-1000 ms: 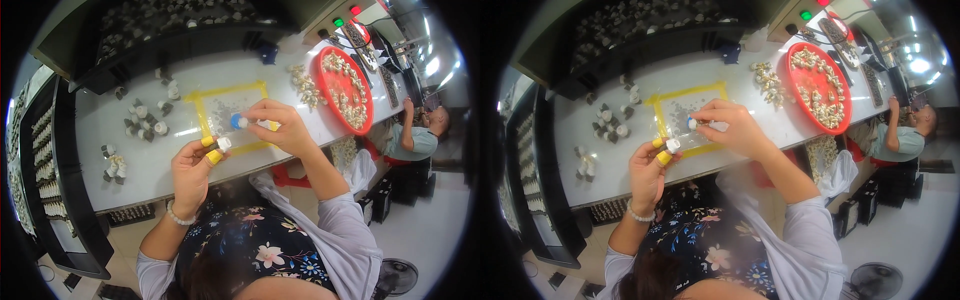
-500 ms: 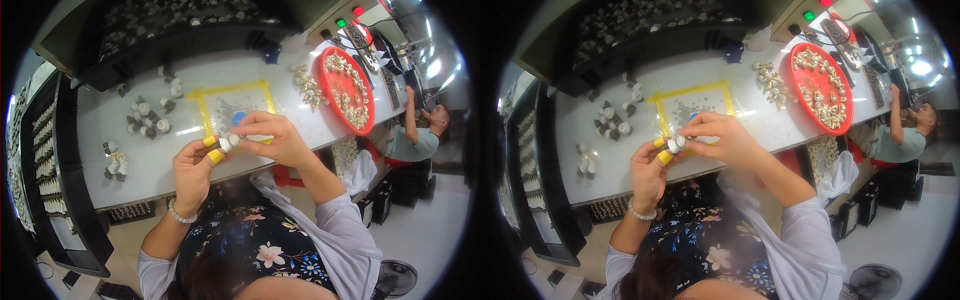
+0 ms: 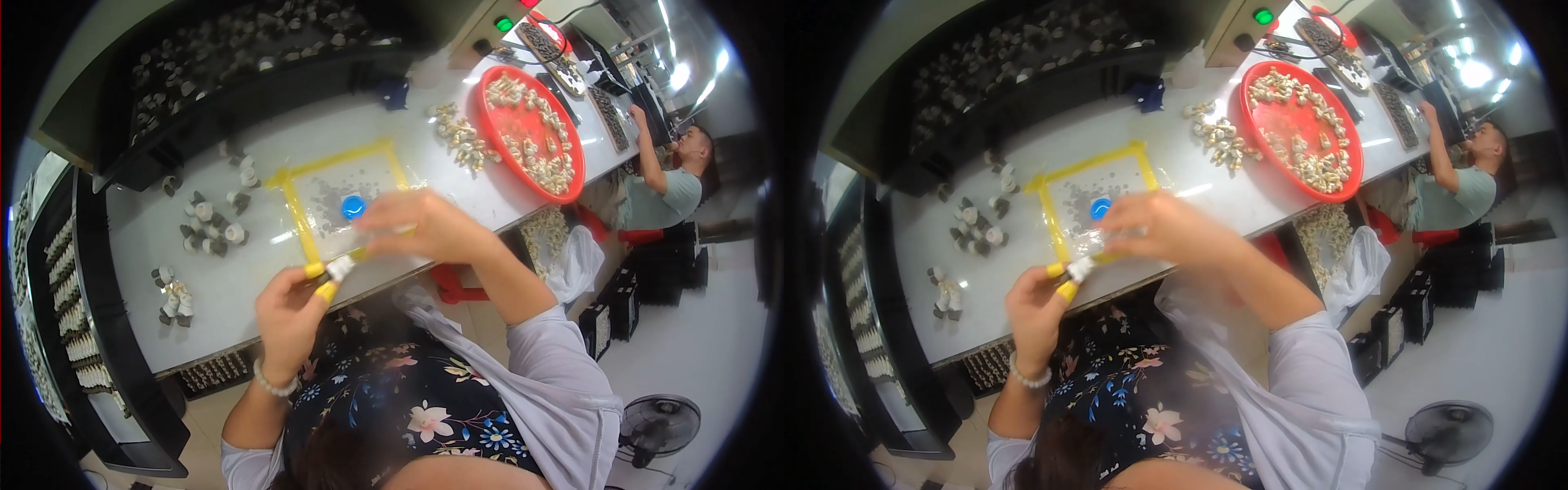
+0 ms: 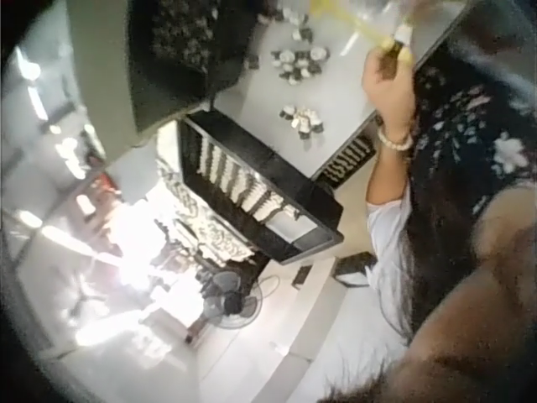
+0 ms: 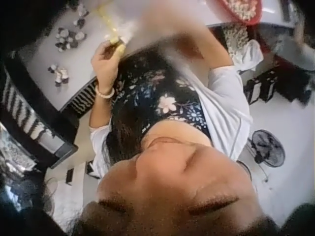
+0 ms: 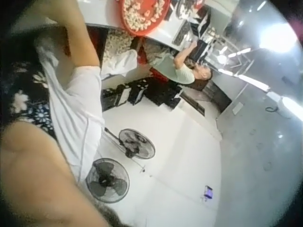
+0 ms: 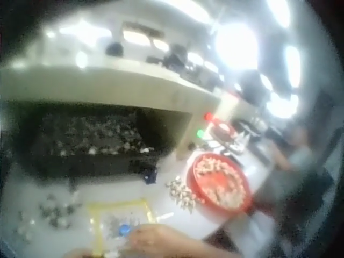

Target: The person assembles figurines by dipping small parts into glue and attaching them onto figurine bodies by hand, then places the assembled figurines into a tray.

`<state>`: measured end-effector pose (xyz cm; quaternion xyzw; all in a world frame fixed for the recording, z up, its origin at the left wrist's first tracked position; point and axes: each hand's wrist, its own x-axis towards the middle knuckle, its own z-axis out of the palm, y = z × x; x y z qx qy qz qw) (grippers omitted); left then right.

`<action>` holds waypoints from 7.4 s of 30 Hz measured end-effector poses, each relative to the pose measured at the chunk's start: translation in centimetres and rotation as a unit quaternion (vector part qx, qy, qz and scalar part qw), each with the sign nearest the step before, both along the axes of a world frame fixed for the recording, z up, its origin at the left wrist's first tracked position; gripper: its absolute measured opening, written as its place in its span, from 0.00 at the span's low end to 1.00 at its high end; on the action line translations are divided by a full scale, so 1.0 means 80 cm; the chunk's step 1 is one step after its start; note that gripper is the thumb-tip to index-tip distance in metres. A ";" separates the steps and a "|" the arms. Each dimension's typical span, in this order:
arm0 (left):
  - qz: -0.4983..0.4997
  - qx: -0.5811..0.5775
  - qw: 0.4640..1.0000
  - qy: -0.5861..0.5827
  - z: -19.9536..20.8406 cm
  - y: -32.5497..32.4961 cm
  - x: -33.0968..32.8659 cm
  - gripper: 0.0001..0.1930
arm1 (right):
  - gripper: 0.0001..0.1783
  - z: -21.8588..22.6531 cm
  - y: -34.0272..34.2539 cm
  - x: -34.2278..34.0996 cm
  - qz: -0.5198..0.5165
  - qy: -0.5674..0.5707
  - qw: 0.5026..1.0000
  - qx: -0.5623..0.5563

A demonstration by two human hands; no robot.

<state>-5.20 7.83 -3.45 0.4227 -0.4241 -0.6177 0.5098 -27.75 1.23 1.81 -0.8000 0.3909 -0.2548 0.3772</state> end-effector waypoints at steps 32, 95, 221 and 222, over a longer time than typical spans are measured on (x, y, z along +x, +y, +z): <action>0.099 -0.054 0.836 -0.537 0.047 -0.059 0.206 0.14 | 0.10 -0.037 -0.030 -0.040 -0.206 0.170 0.925 -0.271; 0.022 -0.003 0.996 0.083 -0.016 -0.014 -0.009 0.09 | 0.15 -0.003 0.001 0.037 0.028 -0.030 0.999 0.011; 0.207 -0.182 0.746 -0.606 0.019 0.002 0.122 0.24 | 0.15 -0.069 0.034 -0.027 -0.199 -0.033 0.975 -0.098; 0.216 -0.170 0.741 -0.612 0.027 0.007 0.124 0.24 | 0.16 -0.066 0.035 -0.026 -0.181 -0.015 0.978 -0.105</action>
